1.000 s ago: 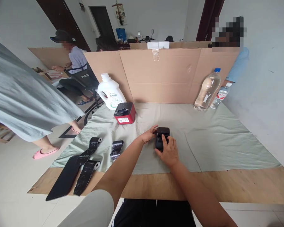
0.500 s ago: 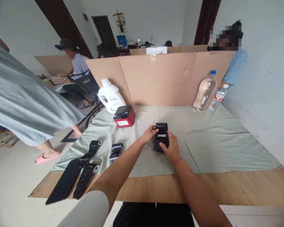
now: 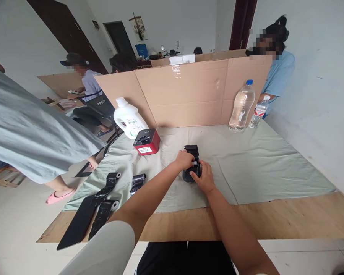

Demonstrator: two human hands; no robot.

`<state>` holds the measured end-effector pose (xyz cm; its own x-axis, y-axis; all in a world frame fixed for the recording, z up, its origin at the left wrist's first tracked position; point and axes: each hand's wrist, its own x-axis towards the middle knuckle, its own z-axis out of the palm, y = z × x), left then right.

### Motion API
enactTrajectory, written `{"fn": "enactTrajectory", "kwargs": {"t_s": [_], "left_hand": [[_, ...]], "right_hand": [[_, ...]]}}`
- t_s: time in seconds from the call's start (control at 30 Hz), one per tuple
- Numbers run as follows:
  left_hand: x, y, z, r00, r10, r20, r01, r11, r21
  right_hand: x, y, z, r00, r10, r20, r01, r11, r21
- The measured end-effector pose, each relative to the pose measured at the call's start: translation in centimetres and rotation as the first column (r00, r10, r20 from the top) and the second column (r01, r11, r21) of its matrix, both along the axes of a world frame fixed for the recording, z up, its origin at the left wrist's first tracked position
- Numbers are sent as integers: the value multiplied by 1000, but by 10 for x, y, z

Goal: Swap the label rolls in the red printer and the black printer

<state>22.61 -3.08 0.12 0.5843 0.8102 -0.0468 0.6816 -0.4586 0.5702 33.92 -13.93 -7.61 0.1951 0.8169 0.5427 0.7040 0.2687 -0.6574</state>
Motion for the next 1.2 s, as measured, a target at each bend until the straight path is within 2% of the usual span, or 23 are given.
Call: {"fn": "enactTrajectory", "kwargs": {"t_s": [0.13, 0.23, 0.37, 0.53, 0.7, 0.87, 0.97, 1.03, 1.1, 1.17, 1.2], "left_hand": [[15, 1, 1, 997, 1, -78, 1, 1000, 18], [17, -3, 5, 990, 20, -141, -16, 999, 33], [6, -4, 15, 980, 45, -191, -40, 999, 30], [-18, -4, 20, 983, 67, -170, -67, 998, 2], [-30, -10, 16, 990, 87, -111, -87, 996, 8], [-23, -20, 2, 995, 48, -92, -35, 990, 135], [-20, -28, -1, 1000, -10, 28, 2, 969, 248], [-23, -35, 3, 984, -43, 171, -6, 961, 275], [-35, -42, 13, 943, -12, 332, -65, 973, 221], [-60, -50, 29, 898, 52, 438, -98, 992, 84], [-79, -55, 38, 895, 52, 444, -54, 998, -9]], "right_hand": [[0, 0, -2, 999, 11, 41, -10, 1000, -24], [-2, 2, -4, 995, 16, 94, -12, 999, -47], [-3, 4, -10, 988, 9, 157, 6, 995, -96], [-3, 5, -11, 981, 4, 196, 17, 995, -103], [-2, 2, -6, 963, 44, 264, -18, 995, -100], [-1, 1, -5, 937, 58, 344, -34, 997, -73], [-1, 2, -7, 938, 29, 346, -7, 998, -65], [-2, 2, -7, 939, 23, 343, 2, 997, -71], [-2, 2, -7, 940, 27, 340, 1, 997, -83], [-3, 1, -5, 941, 26, 337, 8, 995, -99], [-3, 1, -3, 942, 26, 334, 11, 994, -110]]}}
